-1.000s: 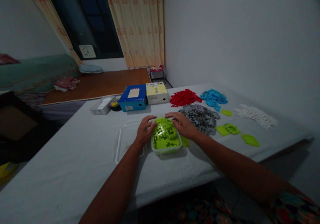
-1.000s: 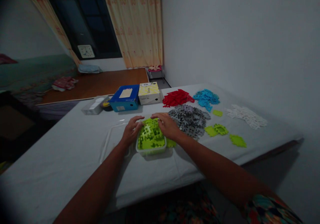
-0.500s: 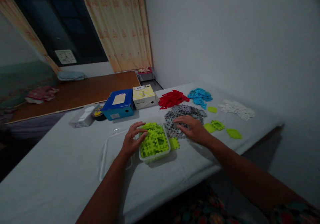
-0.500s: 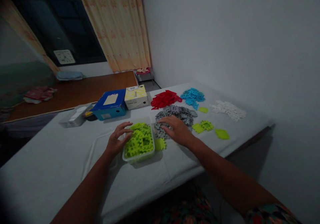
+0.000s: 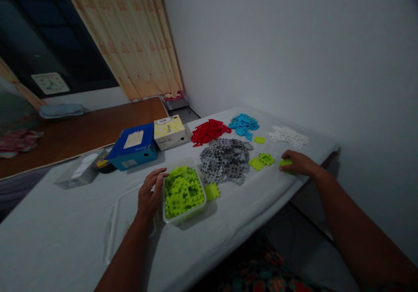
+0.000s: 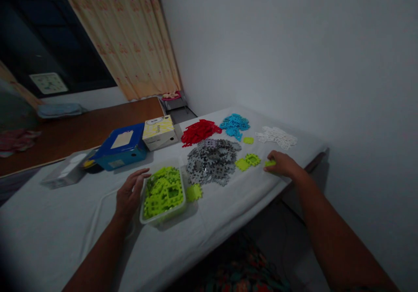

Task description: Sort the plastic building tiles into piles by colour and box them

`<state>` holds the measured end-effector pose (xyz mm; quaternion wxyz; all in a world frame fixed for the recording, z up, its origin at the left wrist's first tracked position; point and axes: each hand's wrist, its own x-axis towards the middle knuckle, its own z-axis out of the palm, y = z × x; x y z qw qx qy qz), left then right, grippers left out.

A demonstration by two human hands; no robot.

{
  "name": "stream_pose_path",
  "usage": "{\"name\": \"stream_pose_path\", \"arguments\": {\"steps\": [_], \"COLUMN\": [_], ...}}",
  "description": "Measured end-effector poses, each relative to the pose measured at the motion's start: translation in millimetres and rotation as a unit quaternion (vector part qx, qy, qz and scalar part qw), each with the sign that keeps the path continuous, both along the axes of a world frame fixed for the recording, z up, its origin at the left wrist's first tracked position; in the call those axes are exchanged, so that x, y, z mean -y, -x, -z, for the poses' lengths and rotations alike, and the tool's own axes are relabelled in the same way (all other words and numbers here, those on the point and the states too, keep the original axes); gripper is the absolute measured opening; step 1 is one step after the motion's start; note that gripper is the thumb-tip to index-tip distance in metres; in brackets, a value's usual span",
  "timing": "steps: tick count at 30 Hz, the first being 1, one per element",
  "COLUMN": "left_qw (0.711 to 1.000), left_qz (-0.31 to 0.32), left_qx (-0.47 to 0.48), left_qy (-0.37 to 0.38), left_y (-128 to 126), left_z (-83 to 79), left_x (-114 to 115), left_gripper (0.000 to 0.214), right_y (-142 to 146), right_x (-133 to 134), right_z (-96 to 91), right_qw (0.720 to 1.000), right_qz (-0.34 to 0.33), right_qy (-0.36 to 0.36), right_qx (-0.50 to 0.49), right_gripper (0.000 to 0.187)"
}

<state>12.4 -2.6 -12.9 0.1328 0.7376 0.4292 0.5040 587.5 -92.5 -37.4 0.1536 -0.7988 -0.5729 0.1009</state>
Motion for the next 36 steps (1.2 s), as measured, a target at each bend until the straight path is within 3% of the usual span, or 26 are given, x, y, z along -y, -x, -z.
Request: {"name": "stream_pose_path", "arguments": {"steps": [4,8,12,15,18,20,22,24,27,30,33,36], "left_qw": [1.0,1.0,1.0,1.0,1.0,1.0,1.0,1.0,1.0,1.0,0.999,0.999], "left_qz": [-0.006,-0.014,-0.012,-0.01,-0.001,0.006,0.013,0.018,0.016,0.002,-0.015,-0.004], "left_qx": [0.001,0.0,-0.004,-0.001,0.01,0.012,0.012,0.009,0.009,0.018,0.033,0.037], "left_qy": [0.001,-0.001,0.001,0.0,-0.002,-0.006,-0.008,-0.007,-0.003,-0.003,-0.007,-0.003], "left_y": [2,4,5,4,2,0,-2,-3,-4,-2,0,0], "left_z": [1.5,2.3,2.3,2.6,4.3,5.6,6.4,6.6,5.6,4.4,4.5,6.2], "left_x": [-1,-2,-2,-3,-3,-2,-1,0,2,3,2,2], "left_gripper": [0.035,0.036,0.037,0.036,0.034,0.034,0.035,0.037,0.039,0.041,0.043,0.043], "right_y": [13,33,44,44,44,52,78,123,218,304,353,365], "right_x": [-22,-44,-53,-51,-45,-43,-43,-45,-52,-71,-99,-123], "right_z": [-13.1,-18.1,-19.0,-20.9,-28.9,-41.0,-58.1,-76.2,-94.3,-95.2,-86.7,-80.9], "right_qw": [0.991,0.989,0.997,0.998,1.0,0.998,0.987,0.963,0.915,0.872,0.886,0.899], "right_qz": [-0.057,-0.118,-0.063,-0.049,-0.016,0.014,-0.013,-0.105,-0.271,-0.391,-0.395,-0.404], "right_qy": [-0.084,-0.045,0.031,0.044,0.012,-0.059,-0.143,-0.185,-0.16,-0.158,-0.148,-0.124], "right_qx": [-0.085,-0.079,0.023,0.014,-0.008,-0.017,-0.07,-0.163,-0.253,-0.247,-0.19,-0.118], "right_gripper": [0.043,0.056,0.065,0.064,0.056,0.051,0.05,0.051,0.047,0.04,0.041,0.031]}}
